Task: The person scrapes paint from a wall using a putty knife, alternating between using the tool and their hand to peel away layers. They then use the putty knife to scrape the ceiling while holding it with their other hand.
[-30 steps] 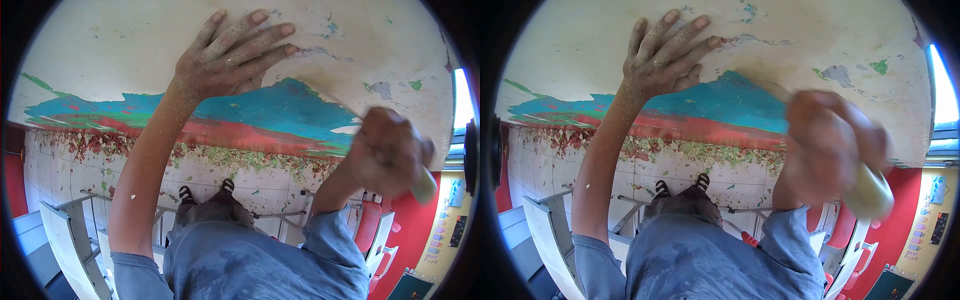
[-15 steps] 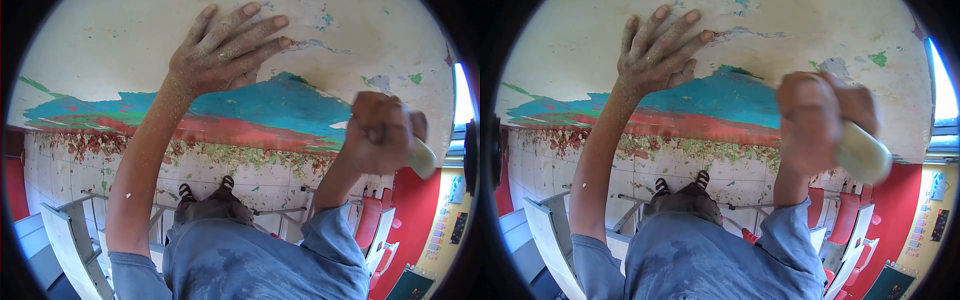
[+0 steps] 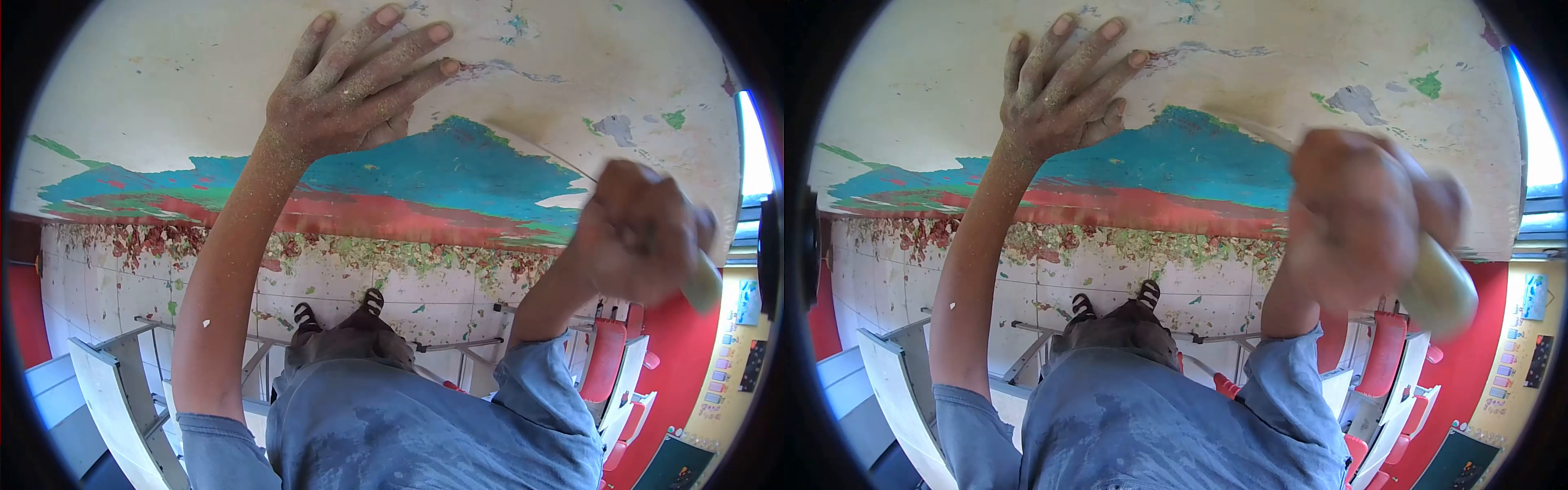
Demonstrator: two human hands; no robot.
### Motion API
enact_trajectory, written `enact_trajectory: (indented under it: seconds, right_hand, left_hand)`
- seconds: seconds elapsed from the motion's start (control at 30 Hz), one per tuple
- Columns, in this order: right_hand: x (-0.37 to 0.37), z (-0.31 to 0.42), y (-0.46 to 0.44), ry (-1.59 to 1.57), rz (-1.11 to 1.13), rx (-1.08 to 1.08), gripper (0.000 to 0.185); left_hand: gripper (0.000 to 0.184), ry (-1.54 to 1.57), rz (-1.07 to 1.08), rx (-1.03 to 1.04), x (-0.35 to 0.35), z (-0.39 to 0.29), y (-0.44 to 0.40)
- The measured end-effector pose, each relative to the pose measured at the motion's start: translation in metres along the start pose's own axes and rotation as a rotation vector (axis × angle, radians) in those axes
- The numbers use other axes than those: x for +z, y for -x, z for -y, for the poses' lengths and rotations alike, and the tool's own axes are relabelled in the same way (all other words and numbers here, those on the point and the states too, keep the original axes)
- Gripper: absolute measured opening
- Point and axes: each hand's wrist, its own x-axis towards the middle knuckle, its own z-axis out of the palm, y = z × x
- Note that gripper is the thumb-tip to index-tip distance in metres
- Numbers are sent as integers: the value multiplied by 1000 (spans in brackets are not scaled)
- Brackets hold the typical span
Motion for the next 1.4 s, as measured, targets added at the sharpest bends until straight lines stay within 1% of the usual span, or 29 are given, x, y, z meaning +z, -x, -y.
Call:
enact_trajectory:
  seconds: [0.03, 0.1, 0.13, 0.2, 0.3, 0.37, 0.4, 0.47, 0.53, 0.63, 0.67, 0.73, 0.77, 0.83, 0.87, 0.97, 1.0, 1.1, 1.13, 1.23, 1.3, 1.37, 1.4]
  right_hand:
    - [7, 0, 1, 102, -15, 30, 20]
    - [8, 0, 1, 151, -17, 11, 19]
    - [3, 0, 0, 94, 4, -36, 19]
    - [-4, 4, 3, 17, 28, -42, 16]
    - [-10, 12, 9, -42, 43, 21, 6]
    - [-1, 4, 10, 59, -73, 120, 12]
    - [23, -6, 5, 190, -199, 188, 19]
    - [29, -11, -1, 263, -252, 154, 25]
    - [6, -4, 1, 133, -95, -3, 21]
    - [-4, -15, 8, -22, -102, -71, 19]
    - [-1, -11, 7, 33, 7, -89, 20]
    - [7, -14, 4, -119, -46, -86, 21]
    - [7, -16, 9, -317, -223, -55, 22]
    - [-2, -18, 21, -332, -296, -36, 18]
    - [-16, -15, 28, -152, -188, -41, 14]
    - [3, -1, 14, 141, -38, -21, 13]
    - [6, -2, 14, 198, -40, -5, 13]
    - [-3, -4, 15, 324, -144, -45, 15]
    - [-2, -5, 20, 508, -246, -24, 17]
    - [14, -5, 9, 559, -53, -58, 21]
    - [-1, 2, 3, 202, 79, -66, 22]
    - [7, -4, 8, 189, -46, -21, 20]
    - [-5, 0, 9, 171, 0, -8, 13]
  left_hand:
    - [35, 2, 0, 2, 0, 0, 0]
    - [35, 7, 2, 9, 1, 1, -1]
    - [35, 6, 6, 10, 1, 2, -2]
    - [35, 10, 22, 5, -2, 0, 2]
    - [35, -1, 11, 12, 1, 3, -2]
    - [35, -5, 24, 6, -2, 1, -1]
    - [35, 3, 34, 6, -4, -1, 1]
    - [35, 7, 26, 15, -1, 2, -1]
    - [35, -3, 15, 13, 1, 4, -3]
    - [34, 8, 19, 11, -1, 1, 2]
    - [34, 7, 9, 13, 1, 2, 0]
    - [34, -5, 5, 15, 2, 4, -3]
    - [34, -3, 17, 13, 0, 2, 0]
    - [34, 5, 2, 20, 0, 1, 2]
    - [34, 7, -15, 24, 2, 2, 0]
    - [34, -7, 21, 11, 0, 1, 0]
    - [34, -8, 28, 10, -2, 0, 1]
    - [34, -15, 28, 14, 0, 1, 0]
    - [34, -14, 32, 13, 0, 1, 1]
    - [34, -5, 26, 19, 0, 2, -1]
    - [34, -3, 27, 14, 0, 2, 2]
    - [34, 0, 18, 16, 1, 2, 2]
    - [34, 0, 14, 19, 2, 2, 1]
